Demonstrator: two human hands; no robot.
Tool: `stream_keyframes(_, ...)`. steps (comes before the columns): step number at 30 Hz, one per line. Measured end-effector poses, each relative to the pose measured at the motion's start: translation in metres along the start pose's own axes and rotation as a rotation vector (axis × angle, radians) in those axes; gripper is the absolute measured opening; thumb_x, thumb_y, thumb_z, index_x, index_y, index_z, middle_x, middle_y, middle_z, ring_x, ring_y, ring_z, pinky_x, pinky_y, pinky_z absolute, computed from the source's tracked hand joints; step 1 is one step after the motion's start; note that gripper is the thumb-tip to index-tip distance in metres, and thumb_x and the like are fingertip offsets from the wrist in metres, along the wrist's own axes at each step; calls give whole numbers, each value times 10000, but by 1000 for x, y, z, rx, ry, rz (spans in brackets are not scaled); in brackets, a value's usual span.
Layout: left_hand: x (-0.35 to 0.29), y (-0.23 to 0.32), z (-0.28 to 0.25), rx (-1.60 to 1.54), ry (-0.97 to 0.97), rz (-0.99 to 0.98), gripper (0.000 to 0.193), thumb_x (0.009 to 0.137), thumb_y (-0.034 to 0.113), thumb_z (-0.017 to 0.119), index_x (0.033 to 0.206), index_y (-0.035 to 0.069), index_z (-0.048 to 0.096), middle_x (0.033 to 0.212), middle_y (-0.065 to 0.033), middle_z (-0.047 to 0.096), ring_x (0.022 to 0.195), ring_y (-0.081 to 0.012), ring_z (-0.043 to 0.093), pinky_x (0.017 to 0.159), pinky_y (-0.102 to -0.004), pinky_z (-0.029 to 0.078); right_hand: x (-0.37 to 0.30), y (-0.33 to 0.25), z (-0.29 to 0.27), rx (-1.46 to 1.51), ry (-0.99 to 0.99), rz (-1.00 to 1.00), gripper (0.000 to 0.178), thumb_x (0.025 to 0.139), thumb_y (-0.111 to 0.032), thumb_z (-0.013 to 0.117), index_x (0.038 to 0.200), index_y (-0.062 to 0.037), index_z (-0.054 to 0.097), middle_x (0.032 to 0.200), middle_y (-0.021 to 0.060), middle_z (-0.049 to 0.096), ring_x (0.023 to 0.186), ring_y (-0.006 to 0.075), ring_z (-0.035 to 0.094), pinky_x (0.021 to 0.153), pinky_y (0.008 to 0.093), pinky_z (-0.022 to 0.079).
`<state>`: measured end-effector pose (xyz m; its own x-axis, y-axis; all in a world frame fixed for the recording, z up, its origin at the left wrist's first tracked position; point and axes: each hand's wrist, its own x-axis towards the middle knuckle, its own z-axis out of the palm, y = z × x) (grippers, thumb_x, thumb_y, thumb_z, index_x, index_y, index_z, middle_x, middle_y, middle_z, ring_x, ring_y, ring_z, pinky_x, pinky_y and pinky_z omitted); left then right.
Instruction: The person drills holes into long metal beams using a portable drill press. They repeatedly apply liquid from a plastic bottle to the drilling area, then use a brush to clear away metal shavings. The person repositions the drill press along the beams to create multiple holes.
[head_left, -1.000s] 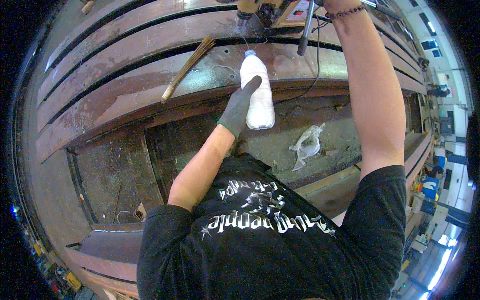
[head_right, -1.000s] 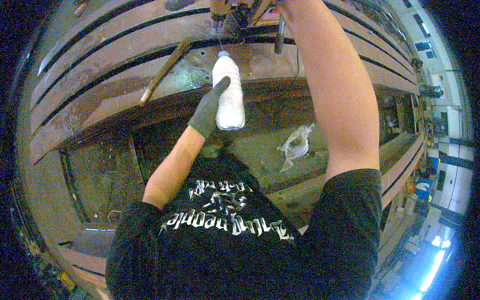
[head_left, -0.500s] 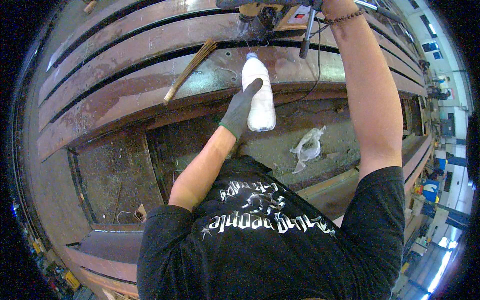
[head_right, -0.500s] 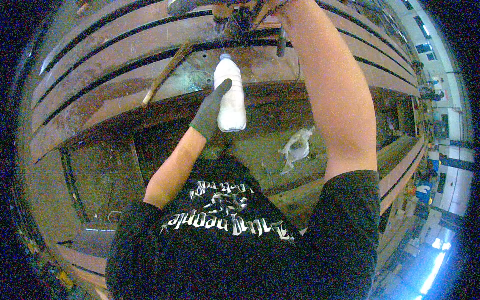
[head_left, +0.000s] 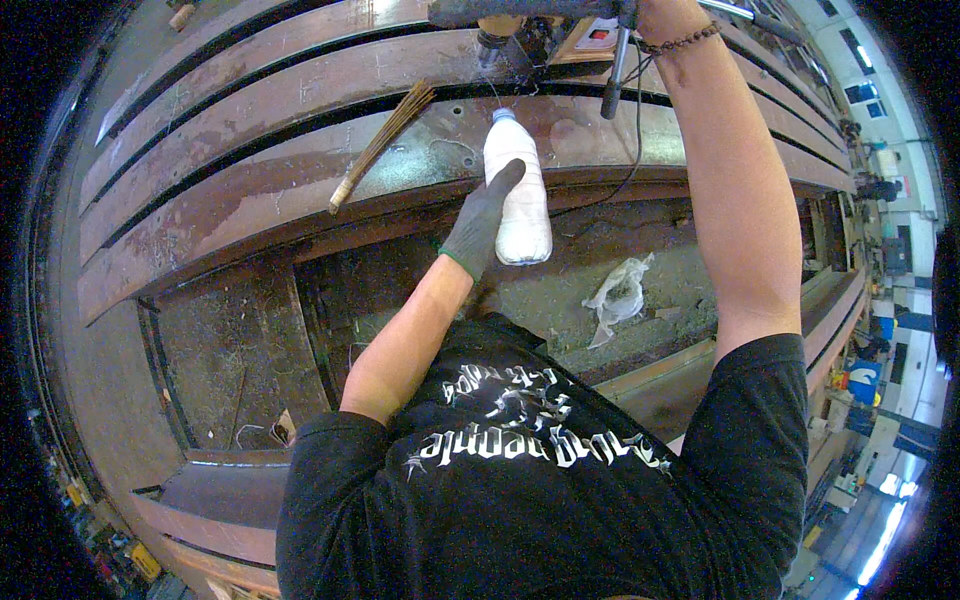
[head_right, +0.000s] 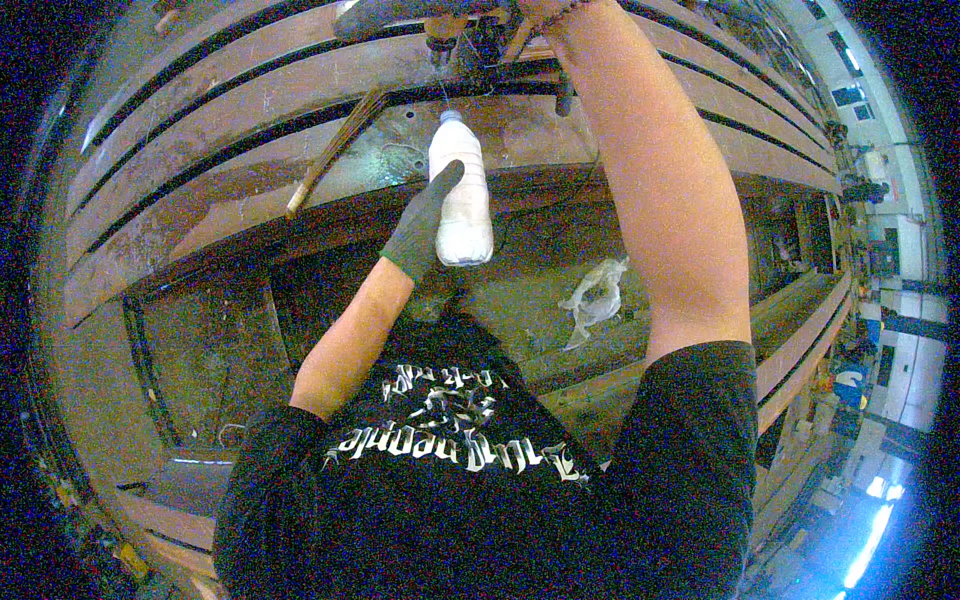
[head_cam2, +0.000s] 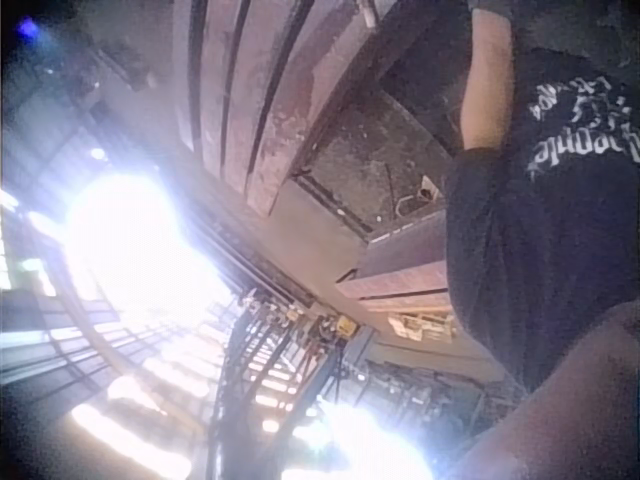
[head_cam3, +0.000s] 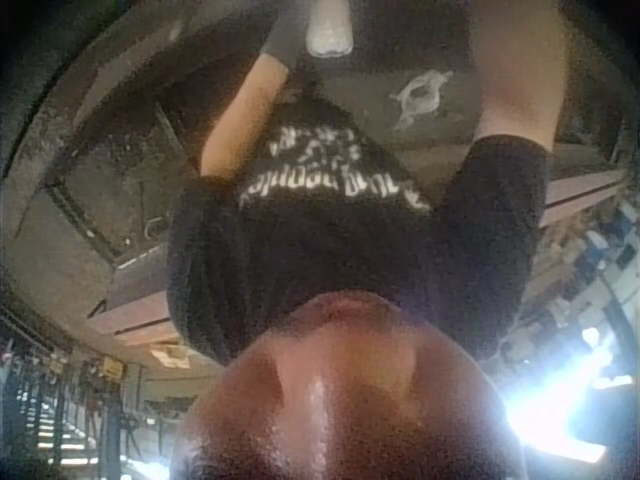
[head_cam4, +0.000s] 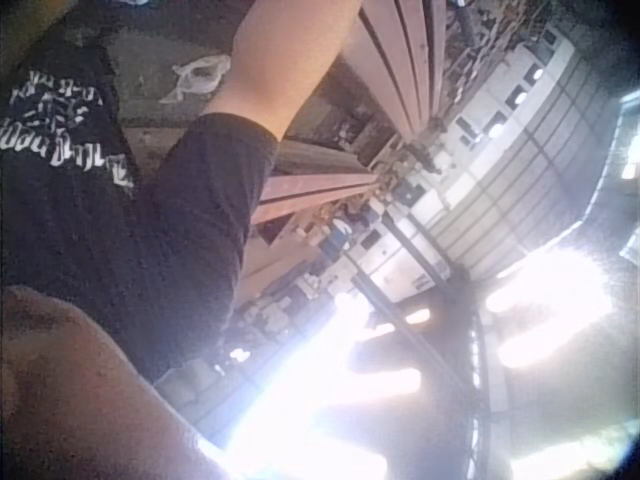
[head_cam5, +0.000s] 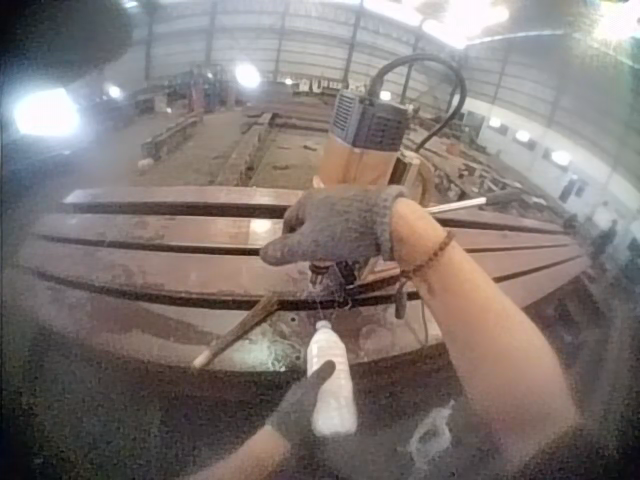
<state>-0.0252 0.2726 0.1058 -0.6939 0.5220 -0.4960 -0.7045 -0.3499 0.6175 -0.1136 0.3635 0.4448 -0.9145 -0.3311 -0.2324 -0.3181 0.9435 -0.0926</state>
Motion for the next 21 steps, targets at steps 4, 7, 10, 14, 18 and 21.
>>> stream_keyframes(4, 1, -1, -1, -26, -27, -8, 735, 906, 500, 767, 1343, -60, 578, 1148, -123, 710, 945, -217, 720, 832, -355, 588, 0, -2, -3, 16, -36, -4, 760, 947, -636, 571, 1291, 31, 691, 1251, 206, 722, 1132, 319, 694, 998, 412, 528)
stream_keyframes(7, -2, 1, 1, -28, -8, -10, 720, 906, 493, 771, 1333, -56, 585, 1141, -121, 710, 942, -214, 720, 826, -354, 588, -3, -8, -6, 60, -91, 51, 760, 947, -634, 573, 1303, 29, 684, 1237, 198, 729, 1122, 316, 696, 995, 411, 526)
stream_keyframes(10, -2, 1, 1, -29, 3, -14, 708, 906, 488, 775, 1324, -54, 590, 1137, -121, 712, 938, -214, 721, 823, -351, 588, -5, -10, -7, 58, -86, 65, 768, 946, -636, 575, 1317, 29, 674, 1248, 197, 724, 1139, 308, 689, 1006, 407, 518)
stream_keyframes(14, 1, 1, 0, -29, -16, -6, 714, 904, 490, 778, 1322, -57, 588, 1145, -126, 711, 935, -215, 723, 822, -350, 588, 2, -1, 4, 3, -8, 33, 763, 945, -636, 576, 1331, 16, 668, 1289, 197, 707, 1184, 305, 675, 1034, 408, 505)
stream_keyframes(18, -3, 1, -2, -29, 14, 12, 725, 899, 493, 781, 1322, -62, 586, 1151, -131, 712, 939, -217, 723, 825, -351, 588, 3, -11, 1, -4, -36, 27, 754, 944, -638, 573, 1339, -3, 670, 1319, 197, 695, 1214, 315, 663, 1061, 416, 494)
stream_keyframes(21, -1, 1, 1, -23, -19, -2, 730, 900, 494, 780, 1327, -65, 585, 1152, -130, 712, 943, -219, 723, 830, -351, 587, -3, -5, -1, 22, -25, 16, 754, 944, -642, 568, 1328, -3, 678, 1311, 194, 699, 1206, 321, 665, 1060, 423, 496)
